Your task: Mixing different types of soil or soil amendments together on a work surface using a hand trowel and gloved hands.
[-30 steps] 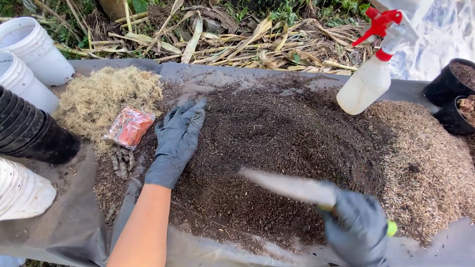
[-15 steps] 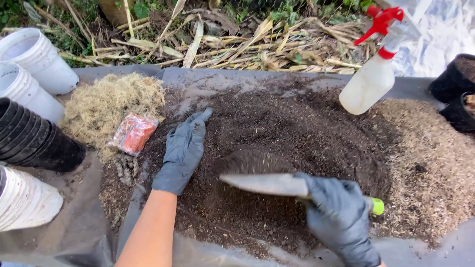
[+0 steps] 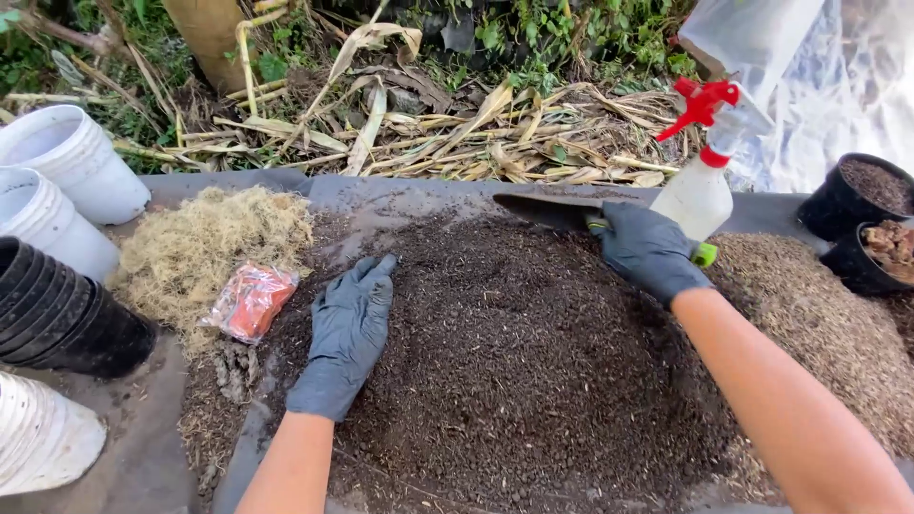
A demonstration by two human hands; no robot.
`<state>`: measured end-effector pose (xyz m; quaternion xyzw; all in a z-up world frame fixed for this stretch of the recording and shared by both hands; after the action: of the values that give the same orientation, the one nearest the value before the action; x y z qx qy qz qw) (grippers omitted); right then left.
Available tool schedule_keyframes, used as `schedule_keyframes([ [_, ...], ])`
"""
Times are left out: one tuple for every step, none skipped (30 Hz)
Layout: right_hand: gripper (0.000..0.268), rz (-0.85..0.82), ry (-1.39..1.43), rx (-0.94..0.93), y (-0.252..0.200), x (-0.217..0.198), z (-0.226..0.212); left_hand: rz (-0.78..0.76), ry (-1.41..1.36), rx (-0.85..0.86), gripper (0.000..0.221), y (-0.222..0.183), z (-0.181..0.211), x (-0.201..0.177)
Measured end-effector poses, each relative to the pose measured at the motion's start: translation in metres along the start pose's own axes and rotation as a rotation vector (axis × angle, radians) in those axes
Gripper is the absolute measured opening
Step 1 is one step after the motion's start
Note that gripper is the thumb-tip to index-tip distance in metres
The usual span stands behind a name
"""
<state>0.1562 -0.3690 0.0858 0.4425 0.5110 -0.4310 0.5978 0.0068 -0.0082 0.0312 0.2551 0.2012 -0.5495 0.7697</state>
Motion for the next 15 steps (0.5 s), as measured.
schedule_keyframes([
  [0.036, -0.051, -0.001, -0.006, 0.015, 0.011, -0.002, -0.006, 0.0, -0.016, 0.058, 0.0, -0.001, 0.001],
  [0.042, -0.101, -0.002, -0.013, 0.03, 0.022, -0.005, -0.013, 0.001, -0.033, 0.058, 0.0, -0.002, 0.002],
  [0.042, -0.103, 0.0, -0.015, 0.033, 0.018, -0.016, -0.012, 0.003, -0.036, 0.058, 0.002, -0.007, 0.003],
  [0.045, -0.218, 0.046, -0.024, 0.036, 0.016, -0.026, -0.026, -0.025, -0.057, 0.059, 0.004, -0.012, 0.005],
  [0.047, -0.336, 0.091, -0.029, 0.037, 0.015, -0.036, -0.043, -0.054, -0.079, 0.06, 0.006, -0.016, 0.008],
  [0.047, -0.34, 0.092, -0.029, 0.031, 0.007, -0.046, -0.045, -0.054, -0.081, 0.06, 0.004, -0.001, 0.002],
  [0.045, -0.344, 0.089, -0.089, 0.025, -0.003, -0.057, -0.061, -0.076, -0.13, 0.062, 0.001, 0.014, -0.004],
  [0.042, -0.347, 0.086, -0.149, 0.018, -0.012, -0.067, -0.077, -0.098, -0.178, 0.066, -0.003, 0.03, -0.01],
  [0.042, -0.345, 0.086, -0.146, 0.012, -0.026, -0.071, -0.078, -0.098, -0.174, 0.066, -0.005, 0.043, -0.013],
  [0.041, -0.345, 0.052, -0.169, 0.005, -0.039, -0.075, -0.068, -0.144, -0.157, 0.069, -0.007, 0.056, -0.016],
  [0.041, -0.345, 0.018, -0.192, -0.003, -0.052, -0.079, -0.059, -0.19, -0.14, 0.074, -0.01, 0.069, -0.019],
  [0.041, -0.344, 0.017, -0.189, -0.007, -0.049, -0.077, -0.061, -0.191, -0.138, 0.074, -0.013, 0.085, -0.021],
  [0.041, -0.24, -0.019, -0.224, -0.012, -0.046, -0.076, -0.03, -0.194, -0.09, 0.066, -0.019, 0.1, -0.022],
  [0.041, -0.135, -0.055, -0.259, -0.017, -0.043, -0.076, 0.002, -0.198, -0.043, 0.059, -0.024, 0.116, -0.024],
  [0.041, -0.139, -0.054, -0.26, -0.025, -0.036, -0.072, 0.0, -0.197, -0.047, 0.059, -0.02, 0.097, -0.019],
])
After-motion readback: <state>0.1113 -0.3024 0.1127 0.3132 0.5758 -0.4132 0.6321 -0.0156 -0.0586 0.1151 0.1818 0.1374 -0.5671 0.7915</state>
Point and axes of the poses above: each hand's wrist, its own y-axis towards the middle knuckle, its own x-axis out of the palm, z = x × y, the point moved 2 cm from there along y, towards the middle knuckle, and after that the axes turned 15 degrees about -y, right-handed, at the moved point
